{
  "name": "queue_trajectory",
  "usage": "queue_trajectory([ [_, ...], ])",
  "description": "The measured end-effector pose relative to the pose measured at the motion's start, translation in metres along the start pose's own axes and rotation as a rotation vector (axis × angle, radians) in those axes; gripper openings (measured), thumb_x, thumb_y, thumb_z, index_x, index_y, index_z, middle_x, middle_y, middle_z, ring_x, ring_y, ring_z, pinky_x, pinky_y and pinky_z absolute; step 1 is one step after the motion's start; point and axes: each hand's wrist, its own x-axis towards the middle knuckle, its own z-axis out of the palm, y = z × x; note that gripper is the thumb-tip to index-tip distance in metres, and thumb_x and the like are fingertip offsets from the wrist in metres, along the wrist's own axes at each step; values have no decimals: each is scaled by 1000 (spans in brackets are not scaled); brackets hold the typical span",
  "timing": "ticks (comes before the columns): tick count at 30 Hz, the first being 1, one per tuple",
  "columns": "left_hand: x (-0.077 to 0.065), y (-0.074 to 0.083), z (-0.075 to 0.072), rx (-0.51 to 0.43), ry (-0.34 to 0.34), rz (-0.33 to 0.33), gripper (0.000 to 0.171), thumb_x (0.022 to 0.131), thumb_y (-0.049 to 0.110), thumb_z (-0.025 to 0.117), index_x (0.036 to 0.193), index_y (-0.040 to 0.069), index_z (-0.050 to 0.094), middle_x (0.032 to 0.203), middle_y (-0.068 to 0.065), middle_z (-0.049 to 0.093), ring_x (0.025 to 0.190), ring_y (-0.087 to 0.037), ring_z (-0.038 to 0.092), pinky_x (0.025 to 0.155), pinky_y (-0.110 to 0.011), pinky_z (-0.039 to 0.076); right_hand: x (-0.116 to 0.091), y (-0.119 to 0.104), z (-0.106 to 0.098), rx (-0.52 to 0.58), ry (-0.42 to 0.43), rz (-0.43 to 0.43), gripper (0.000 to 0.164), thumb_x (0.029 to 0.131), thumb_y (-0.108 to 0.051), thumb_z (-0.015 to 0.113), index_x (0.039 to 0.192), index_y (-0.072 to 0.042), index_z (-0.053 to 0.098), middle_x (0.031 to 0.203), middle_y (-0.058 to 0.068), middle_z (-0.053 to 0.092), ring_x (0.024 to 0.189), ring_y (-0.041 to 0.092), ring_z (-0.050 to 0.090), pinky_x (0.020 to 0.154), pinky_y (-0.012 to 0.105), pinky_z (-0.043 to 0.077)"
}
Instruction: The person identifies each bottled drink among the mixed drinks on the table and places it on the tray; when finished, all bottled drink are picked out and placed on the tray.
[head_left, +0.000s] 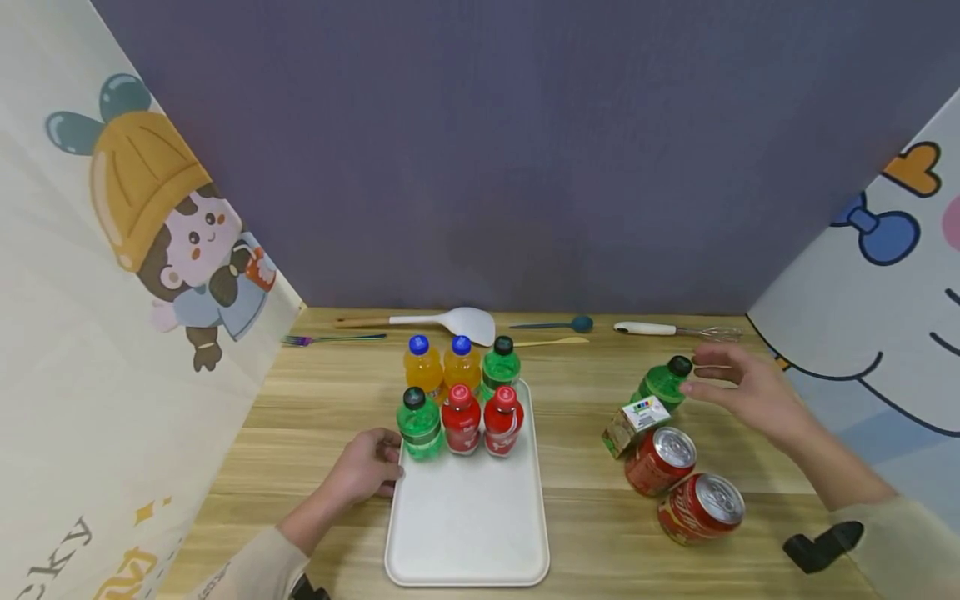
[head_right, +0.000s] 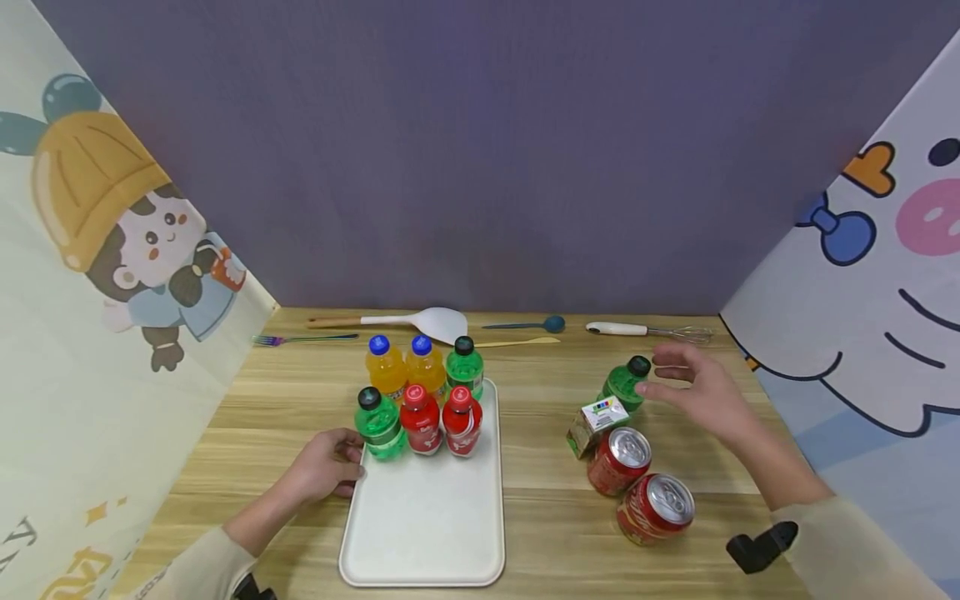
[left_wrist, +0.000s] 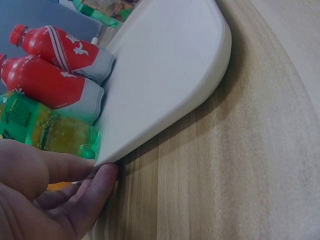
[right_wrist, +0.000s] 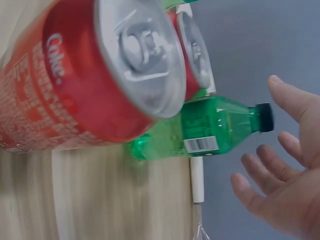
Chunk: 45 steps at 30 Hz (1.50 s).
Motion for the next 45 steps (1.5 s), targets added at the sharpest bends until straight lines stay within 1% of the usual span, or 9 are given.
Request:
queue_trajectory([
  [5, 1, -1, 0, 1, -3, -3, 49, 82, -13, 70, 129, -10, 56, 101, -18, 59, 77, -24, 65, 61, -37, 66, 6, 2, 8, 7, -29, 17, 73, 94, -33, 76, 147, 4, 42, 144, 29, 49, 127, 54, 53, 82, 15, 56],
  [8, 1, -1, 0, 1, -1, 1, 50, 81, -13, 70, 129, -10, 56, 100, -18, 59, 76, -24, 65, 61, -37, 66, 8, 2, 11, 0, -38, 32, 74, 94, -34, 75, 148, 4, 41, 143, 30, 49, 127, 57, 51, 83, 19, 56],
  [13, 0, 0, 0, 6, 3, 6, 50, 81, -13, 71, 129, -10, 56, 101, -19, 60, 76, -24, 65, 60, -38, 66, 10, 6, 16, -7, -33, 57, 76, 94, -36, 75, 148, 5, 41, 141, 32, 52, 127, 57, 52, 92, 42, 61],
  [16, -1, 1, 0, 17, 5, 10, 50, 81, -12, 72, 129, -10, 56, 101, -19, 60, 77, -24, 65, 60, -38, 66, 11, 8, 17, -6, -30, 68, 77, 94, -38, 75, 148, 5, 42, 140, 32, 53, 128, 56, 52, 94, 49, 60],
  [31, -3, 2, 0, 41, 11, 12, 50, 82, -11, 71, 129, -10, 56, 102, -18, 59, 78, -23, 63, 60, -37, 66, 14, 19, 26, -6, -6, 102, 76, 96, -44, 71, 148, 5, 45, 142, 33, 53, 125, 54, 56, 89, 43, 64],
  [34, -4, 2, 1, 45, 10, 13, 49, 82, -11, 71, 129, -10, 56, 101, -18, 59, 78, -23, 63, 60, -36, 66, 12, 20, 26, 24, 9, 114, 72, 95, -44, 73, 145, 2, 49, 140, 30, 56, 123, 49, 59, 84, 33, 63],
  [37, -4, 1, 2, 47, 9, 11, 49, 82, -11, 71, 128, -10, 56, 101, -17, 59, 78, -23, 63, 59, -35, 66, 11, 19, 25, 48, 24, 125, 69, 93, -42, 75, 144, 1, 53, 139, 28, 57, 114, 29, 65, 80, 25, 60],
  [41, -5, 2, 2, 52, 14, 17, 49, 82, -11, 71, 129, -10, 56, 100, -17, 60, 78, -23, 63, 59, -35, 65, 11, 16, 24, 94, 15, 125, 67, 93, -38, 76, 143, 0, 53, 139, 25, 56, 101, -4, 59, 81, 25, 62],
  [45, -5, 4, 1, 62, 22, 23, 48, 83, -11, 71, 129, -10, 56, 100, -17, 60, 78, -22, 63, 59, -36, 65, 12, 12, 24, 155, 0, 125, 68, 94, -33, 76, 145, 2, 50, 141, 28, 53, 96, -13, 57, 80, 24, 63],
])
